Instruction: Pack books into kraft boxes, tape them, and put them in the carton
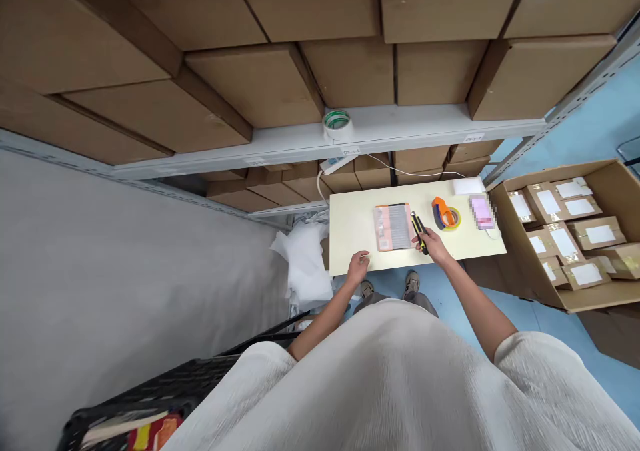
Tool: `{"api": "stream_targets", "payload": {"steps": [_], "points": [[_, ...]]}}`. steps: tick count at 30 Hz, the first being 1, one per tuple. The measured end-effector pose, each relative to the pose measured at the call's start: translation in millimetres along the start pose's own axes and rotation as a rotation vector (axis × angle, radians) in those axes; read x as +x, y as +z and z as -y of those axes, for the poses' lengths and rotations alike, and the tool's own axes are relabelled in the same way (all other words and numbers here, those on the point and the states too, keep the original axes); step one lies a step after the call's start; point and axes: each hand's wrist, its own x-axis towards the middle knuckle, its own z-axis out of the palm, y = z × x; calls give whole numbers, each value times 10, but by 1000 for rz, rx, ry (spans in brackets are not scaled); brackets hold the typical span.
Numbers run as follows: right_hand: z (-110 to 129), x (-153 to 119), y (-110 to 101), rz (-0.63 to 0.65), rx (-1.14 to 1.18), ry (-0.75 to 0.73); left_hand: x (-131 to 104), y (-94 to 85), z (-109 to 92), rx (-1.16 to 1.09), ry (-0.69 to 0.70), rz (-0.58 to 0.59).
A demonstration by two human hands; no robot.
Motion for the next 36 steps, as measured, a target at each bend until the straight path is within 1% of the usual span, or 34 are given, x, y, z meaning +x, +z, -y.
{"api": "stream_targets", "payload": {"steps": [3,6,8,10,13,16,18,21,25,28,32,36], "points": [[-149,-41,597,84,-20,49,27,-345,180,-6,-5,-28],[-297,-82,1095,134,-106,71,66,-680,390,8,-10,-19],[-384,-103,1367,144,-155,59,95,-870,523,26,1,5],[-462,-114,1594,131,-205,37,125,-1022,632,43,22,32],[-557,-95,1860,53,-300,43,167,-1175,736,46,45,71],[-617,-17,2059,-54,-393,85,206,-1251,785,39,58,125],[-630,73,2176,-87,-451,108,227,-1275,808,42,68,159],[-603,256,2352,-85,-565,140,240,-1296,855,73,71,222],[-509,556,2590,-81,-754,156,210,-1331,939,197,91,340],[-438,780,2734,-76,-853,161,174,-1355,994,266,118,396],[-408,981,2830,-69,-898,178,146,-1354,1049,290,168,389],[-450,1000,2837,-81,-897,184,141,-1335,1085,270,170,350]]}}
